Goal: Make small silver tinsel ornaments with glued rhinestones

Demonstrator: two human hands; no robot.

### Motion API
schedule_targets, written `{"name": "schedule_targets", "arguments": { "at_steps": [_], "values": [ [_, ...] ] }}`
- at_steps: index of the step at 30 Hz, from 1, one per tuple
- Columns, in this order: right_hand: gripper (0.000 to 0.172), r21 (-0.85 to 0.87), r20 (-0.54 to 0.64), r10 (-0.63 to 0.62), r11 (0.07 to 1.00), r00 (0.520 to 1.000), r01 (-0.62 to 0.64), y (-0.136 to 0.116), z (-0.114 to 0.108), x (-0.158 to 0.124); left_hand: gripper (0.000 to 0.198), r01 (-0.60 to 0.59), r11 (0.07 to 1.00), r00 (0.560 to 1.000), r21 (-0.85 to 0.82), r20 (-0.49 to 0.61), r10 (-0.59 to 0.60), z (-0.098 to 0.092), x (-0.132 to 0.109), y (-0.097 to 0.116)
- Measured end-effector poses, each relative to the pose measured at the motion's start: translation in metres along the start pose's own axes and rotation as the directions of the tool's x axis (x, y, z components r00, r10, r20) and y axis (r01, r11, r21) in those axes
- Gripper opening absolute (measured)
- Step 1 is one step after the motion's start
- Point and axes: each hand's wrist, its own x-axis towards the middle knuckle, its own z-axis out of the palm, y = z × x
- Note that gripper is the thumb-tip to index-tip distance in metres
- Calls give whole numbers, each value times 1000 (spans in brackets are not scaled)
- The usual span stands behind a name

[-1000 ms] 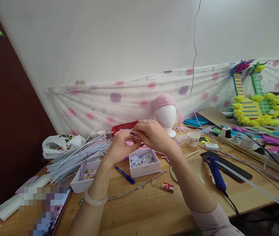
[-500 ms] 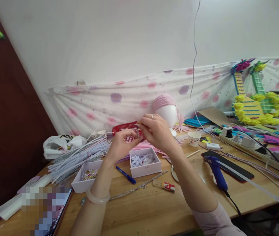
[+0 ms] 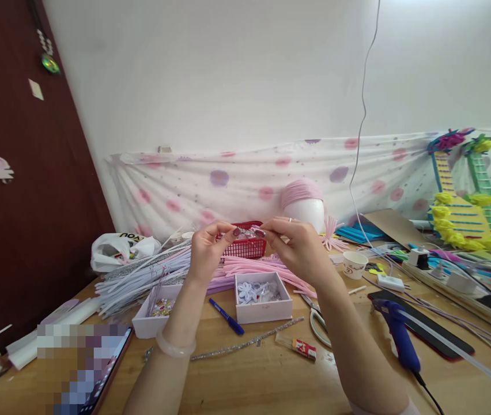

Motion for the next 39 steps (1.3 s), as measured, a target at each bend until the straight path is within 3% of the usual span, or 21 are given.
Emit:
{"name": "schedule_targets", "arguments": {
  "at_steps": [4,8,11,12,14,18,22,29,32,35,39],
  "values": [
    [19,109,26,-3,994,1000,0,-5,12,-1,30,12,977,994,-212,-103,-34,14,-4,-3],
    [18,247,9,-17,969,1000,14,-10,30,0,26,115,912,985,-393,-74,-156,27,-13,10],
    [18,308,-3,-9,951,1000,9,-13,35,0,15,349,698,910,-625,51,-410,36,-20,24],
    [18,315,3,-6,949,1000,5,-14,35,0,13,397,629,878,-668,77,-473,38,-22,28],
    [21,321,26,2,947,1000,-10,-15,33,0,12,423,581,842,-695,64,-536,41,-24,33],
    [18,340,29,-4,940,1000,-6,-18,31,0,13,366,630,851,-685,-27,-524,43,-24,32],
    [18,375,-108,7,926,994,35,-18,31,-2,17,282,668,868,-689,-113,-484,44,-24,27],
    [14,432,-177,74,902,981,10,-14,31,-2,20,309,670,870,-675,-84,-485,50,-31,20],
    [12,454,-144,91,891,985,-16,-9,27,-1,21,272,723,882,-635,-136,-451,54,-34,13],
    [12,521,-62,128,850,990,-78,-1,21,0,22,193,849,927,-491,-191,-322,53,-33,7],
    [18,606,75,175,774,982,-185,12,10,0,25,147,970,982,-193,-92,-167,38,-27,10]
  ]
}}
